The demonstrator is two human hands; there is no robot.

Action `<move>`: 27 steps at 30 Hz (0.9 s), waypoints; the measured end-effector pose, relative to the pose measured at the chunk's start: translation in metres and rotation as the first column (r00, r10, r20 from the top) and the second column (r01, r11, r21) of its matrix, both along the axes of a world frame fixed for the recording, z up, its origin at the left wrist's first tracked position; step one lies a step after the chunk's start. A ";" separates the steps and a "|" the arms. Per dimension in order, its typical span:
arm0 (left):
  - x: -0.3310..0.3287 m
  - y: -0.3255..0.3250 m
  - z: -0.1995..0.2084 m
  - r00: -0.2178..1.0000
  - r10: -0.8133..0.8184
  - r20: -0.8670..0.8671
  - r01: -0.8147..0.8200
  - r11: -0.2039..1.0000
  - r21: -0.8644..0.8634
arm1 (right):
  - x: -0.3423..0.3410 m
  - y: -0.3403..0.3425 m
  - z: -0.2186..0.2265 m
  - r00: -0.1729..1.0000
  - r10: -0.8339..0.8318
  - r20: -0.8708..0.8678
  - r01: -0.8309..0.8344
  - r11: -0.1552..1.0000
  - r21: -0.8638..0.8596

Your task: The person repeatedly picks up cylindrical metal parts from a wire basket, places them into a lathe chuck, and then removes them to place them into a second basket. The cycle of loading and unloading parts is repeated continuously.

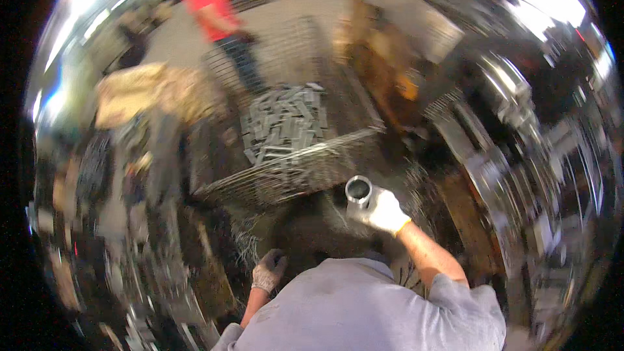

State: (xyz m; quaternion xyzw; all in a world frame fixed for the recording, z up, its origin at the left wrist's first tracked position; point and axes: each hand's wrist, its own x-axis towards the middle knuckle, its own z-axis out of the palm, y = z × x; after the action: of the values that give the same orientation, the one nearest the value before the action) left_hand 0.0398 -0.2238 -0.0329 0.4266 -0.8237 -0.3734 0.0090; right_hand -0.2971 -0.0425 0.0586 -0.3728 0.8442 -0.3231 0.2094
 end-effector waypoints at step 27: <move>0.244 0.196 -0.120 -0.779 0.621 0.082 -0.593 -0.773 0.226 | 0.393 -0.465 0.035 -0.277 0.961 0.027 -0.950 -0.269 -0.157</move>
State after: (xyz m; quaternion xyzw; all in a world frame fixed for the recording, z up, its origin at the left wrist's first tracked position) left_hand 0.2840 -0.0280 -0.1524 0.8766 0.1632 -0.2152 0.3982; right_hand 0.0958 -0.5071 0.0940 -0.8803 0.1834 -0.0848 0.4292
